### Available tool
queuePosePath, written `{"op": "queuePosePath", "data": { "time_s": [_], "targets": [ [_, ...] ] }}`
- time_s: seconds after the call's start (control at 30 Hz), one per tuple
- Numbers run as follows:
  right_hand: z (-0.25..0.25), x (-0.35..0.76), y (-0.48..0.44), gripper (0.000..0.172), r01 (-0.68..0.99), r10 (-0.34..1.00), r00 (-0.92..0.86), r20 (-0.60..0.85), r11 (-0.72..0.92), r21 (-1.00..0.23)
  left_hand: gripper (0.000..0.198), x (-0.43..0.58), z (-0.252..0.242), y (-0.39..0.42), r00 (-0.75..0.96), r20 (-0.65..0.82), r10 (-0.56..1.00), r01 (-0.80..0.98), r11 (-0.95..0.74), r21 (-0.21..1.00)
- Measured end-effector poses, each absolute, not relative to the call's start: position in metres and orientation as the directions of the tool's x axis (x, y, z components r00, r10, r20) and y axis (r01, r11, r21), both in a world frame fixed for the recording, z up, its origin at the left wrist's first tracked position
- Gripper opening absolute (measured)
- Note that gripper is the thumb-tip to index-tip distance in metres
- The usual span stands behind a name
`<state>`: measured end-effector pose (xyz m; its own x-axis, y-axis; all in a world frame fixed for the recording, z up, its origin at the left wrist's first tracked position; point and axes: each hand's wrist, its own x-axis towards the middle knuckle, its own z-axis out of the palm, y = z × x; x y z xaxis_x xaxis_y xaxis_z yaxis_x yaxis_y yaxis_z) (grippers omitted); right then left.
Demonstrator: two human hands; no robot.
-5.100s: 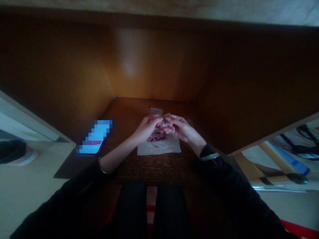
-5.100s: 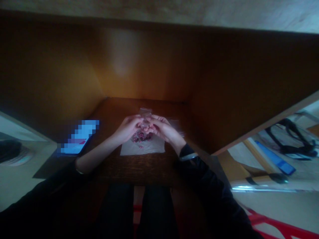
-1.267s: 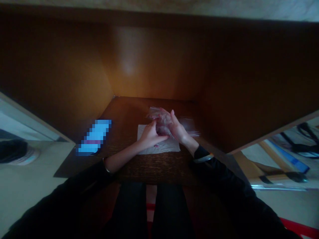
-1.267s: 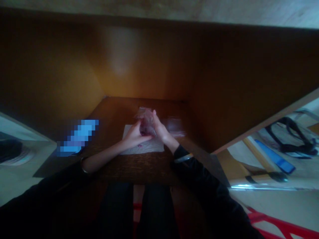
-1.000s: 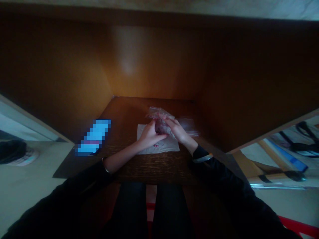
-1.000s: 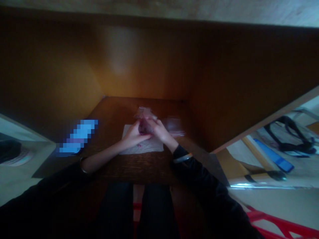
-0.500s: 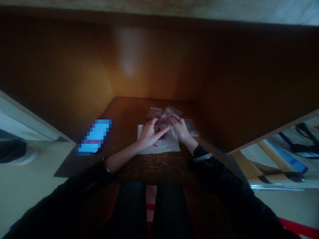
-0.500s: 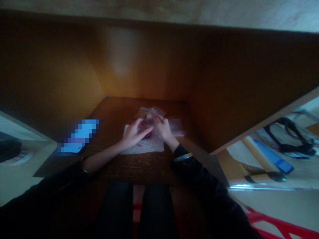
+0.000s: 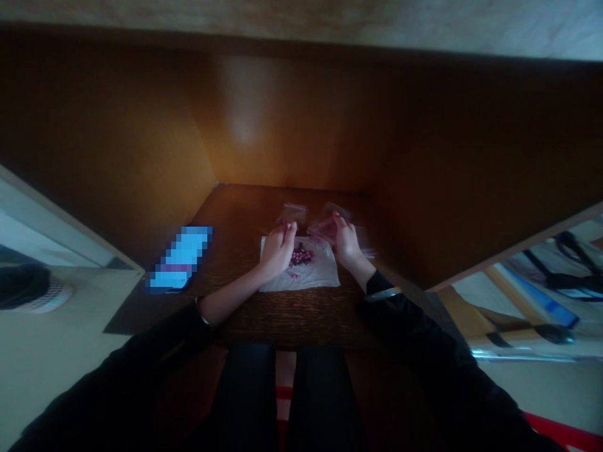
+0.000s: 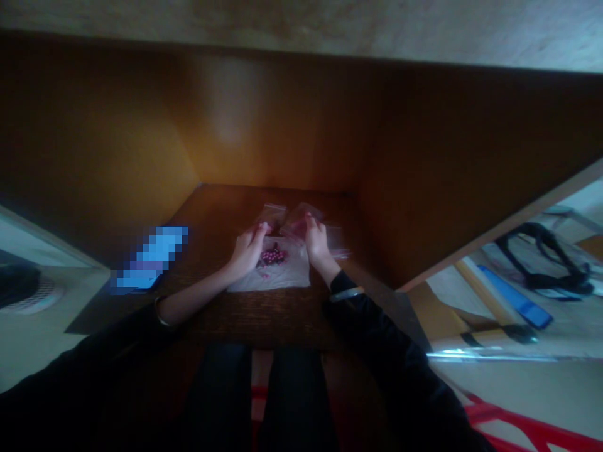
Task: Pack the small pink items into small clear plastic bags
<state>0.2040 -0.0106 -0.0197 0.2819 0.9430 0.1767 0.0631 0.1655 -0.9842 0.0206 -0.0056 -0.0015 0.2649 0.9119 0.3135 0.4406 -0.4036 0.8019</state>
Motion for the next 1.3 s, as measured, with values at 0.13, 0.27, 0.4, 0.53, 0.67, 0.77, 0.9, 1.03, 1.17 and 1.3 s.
{"op": "queuePosePath", "data": {
  "time_s": [0.13, 0.27, 0.4, 0.53, 0.67, 0.77, 0.9, 1.03, 1.17, 1.3],
  "targets": [
    [-0.015, 0.199, -0.012, 0.053, -0.090, 0.941, 0.325, 0.090, 0.126, -0.988, 0.044, 0.019, 0.001, -0.005, 0.249, 0.328, 0.911, 0.446, -0.408, 0.797],
    [-0.013, 0.194, -0.011, 0.054, -0.153, 0.958, 0.280, 0.063, 0.109, -0.982, 0.044, 0.019, 0.001, -0.005, 0.238, 0.328, 0.914, 0.435, -0.402, 0.806],
    [-0.011, 0.193, -0.011, 0.054, -0.173, 0.962, 0.272, 0.036, 0.085, -0.981, 0.048, 0.020, 0.001, -0.006, 0.205, 0.280, 0.938, 0.359, -0.338, 0.870],
    [-0.006, 0.194, -0.015, 0.053, -0.216, 0.940, 0.342, -0.001, 0.077, -0.973, 0.056, 0.019, 0.004, -0.009, 0.158, 0.325, 0.932, 0.184, -0.351, 0.918],
    [-0.004, 0.191, -0.016, 0.050, -0.218, 0.940, 0.340, 0.019, 0.098, -0.971, 0.053, 0.019, 0.004, -0.010, 0.140, 0.412, 0.900, 0.152, -0.431, 0.889],
    [-0.006, 0.188, -0.015, 0.053, -0.187, 0.967, 0.251, 0.044, 0.093, -0.978, 0.049, 0.020, 0.001, -0.008, 0.160, 0.373, 0.914, 0.162, -0.397, 0.904],
    [-0.005, 0.185, -0.018, 0.056, -0.077, 0.985, 0.160, 0.067, 0.080, -0.994, 0.047, 0.021, 0.001, -0.009, 0.167, 0.342, 0.925, 0.185, -0.371, 0.910],
    [0.002, 0.183, -0.026, 0.058, 0.023, 0.971, 0.177, 0.161, 0.159, -0.987, 0.048, 0.020, 0.005, -0.011, 0.159, 0.344, 0.925, 0.214, -0.373, 0.903],
    [0.000, 0.183, -0.027, 0.056, 0.092, 0.951, 0.194, 0.239, 0.225, -0.970, 0.049, 0.021, 0.004, -0.010, 0.173, 0.346, 0.922, 0.187, -0.376, 0.908],
    [-0.011, 0.185, -0.019, 0.051, 0.103, 0.956, 0.166, 0.240, 0.225, -0.969, 0.051, 0.023, -0.001, -0.008, 0.196, 0.332, 0.923, 0.143, -0.362, 0.921]
  ]
}}
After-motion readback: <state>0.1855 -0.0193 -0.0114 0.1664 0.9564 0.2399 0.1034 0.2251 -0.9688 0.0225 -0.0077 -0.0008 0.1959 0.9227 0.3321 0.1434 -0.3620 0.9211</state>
